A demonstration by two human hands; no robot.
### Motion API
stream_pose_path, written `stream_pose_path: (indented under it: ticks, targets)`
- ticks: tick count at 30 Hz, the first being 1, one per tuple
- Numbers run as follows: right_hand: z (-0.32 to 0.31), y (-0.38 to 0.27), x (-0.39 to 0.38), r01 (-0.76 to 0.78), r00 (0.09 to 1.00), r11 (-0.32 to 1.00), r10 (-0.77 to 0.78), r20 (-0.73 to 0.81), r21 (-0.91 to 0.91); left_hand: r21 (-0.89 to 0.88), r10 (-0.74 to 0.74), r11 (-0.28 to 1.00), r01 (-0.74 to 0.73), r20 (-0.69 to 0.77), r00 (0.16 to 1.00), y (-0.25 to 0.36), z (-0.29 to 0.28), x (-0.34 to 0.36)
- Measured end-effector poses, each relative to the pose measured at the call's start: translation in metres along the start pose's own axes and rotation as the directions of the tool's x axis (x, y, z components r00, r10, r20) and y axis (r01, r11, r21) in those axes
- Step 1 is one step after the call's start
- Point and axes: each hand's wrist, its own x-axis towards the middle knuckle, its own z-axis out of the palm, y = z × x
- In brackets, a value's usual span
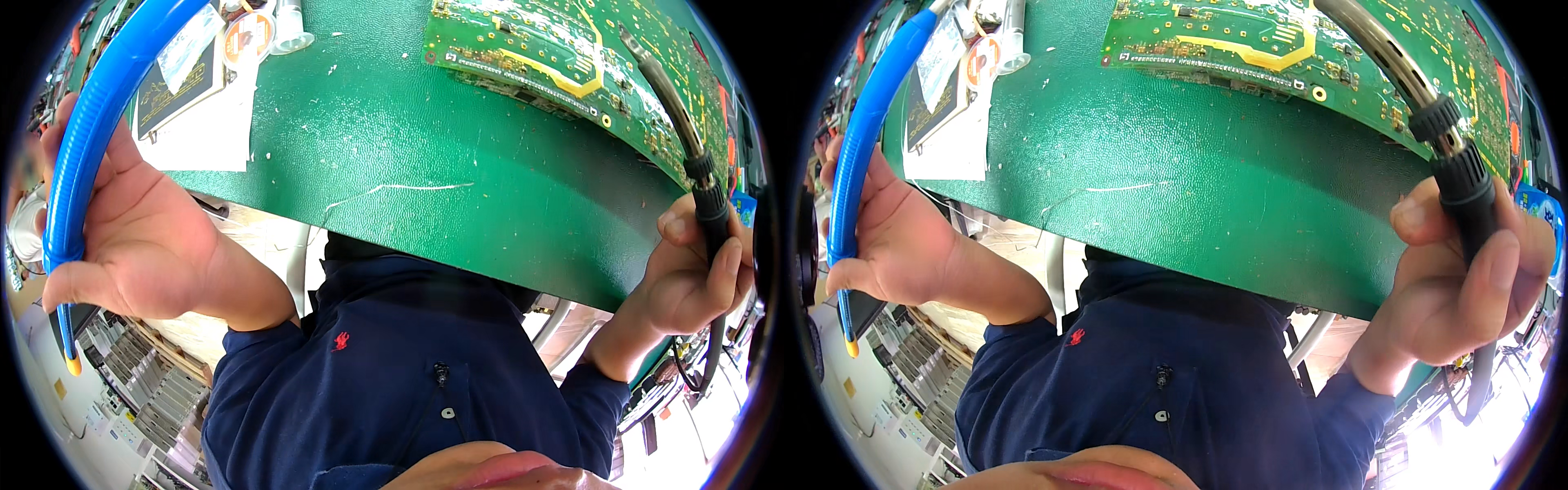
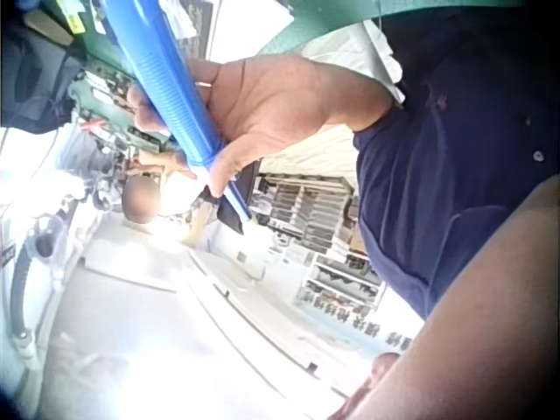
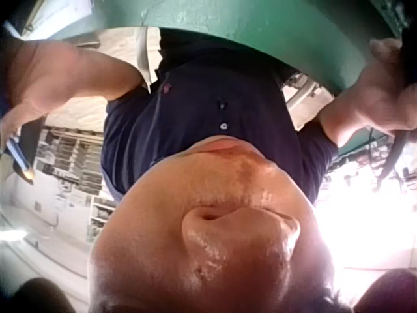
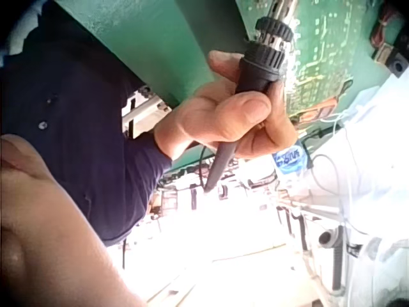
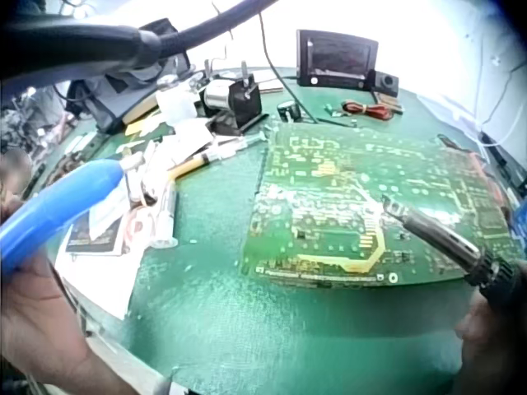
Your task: The person solders a circuit board with a soldering iron and solder wire, and uses a desoldering pump.
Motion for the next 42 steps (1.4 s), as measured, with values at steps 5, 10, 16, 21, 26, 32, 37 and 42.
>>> stream_pose_path:
  ticks: [5, 10, 16, 21, 26, 32, 37, 42]
  targets:
    - [-0.01, 0.002, -0.004, -0.046, 0.999, 0.999, 0.045, -0.01, -0.023, -0.01, -0.013, 1.0, 0.013, 0.058, 0.998, -0.002, 0.001, 0.001]
    - [-0.009, 0.002, -0.003, -0.052, 0.999, 0.999, 0.052, 0.0, 0.011, -0.066, -0.008, 0.998, 0.016, 0.114, 0.993, 0.001, 0.001, 0.001]
    - [-0.015, 0.002, -0.003, -0.082, 0.997, 0.984, 0.083, -0.001, -0.155, 0.173, 0.091, 0.98, -0.099, 0.051, 0.994, -0.007, -0.002, 0.002]
    - [-0.018, 0.005, -0.001, -0.056, 0.998, 0.987, 0.06, 0.022, -0.148, 0.285, 0.07, 0.954, -0.091, 0.083, 0.994, -0.019, -0.008, -0.004]
    - [-0.016, 0.014, 0.005, 0.016, 1.0, 0.994, -0.014, 0.021, -0.111, 0.267, -0.022, 0.964, -0.008, 0.109, 0.994, -0.028, -0.014, -0.011]
    - [-0.009, 0.016, 0.005, -0.009, 0.998, 0.919, -0.019, -0.065, -0.395, 0.235, -0.061, 0.971, 0.052, 0.032, 0.998, -0.037, -0.013, -0.015]
    - [-0.009, 0.018, 0.002, 0.009, 0.999, 0.92, -0.027, -0.041, -0.392, 0.306, -0.019, 0.952, 0.019, -0.002, 1.0, -0.038, -0.012, -0.016]
    - [-0.01, 0.017, 0.002, -0.009, 1.0, 0.951, 0.006, -0.011, -0.309, 0.287, -0.013, 0.958, 0.01, 0.008, 1.0, -0.037, -0.012, -0.018]
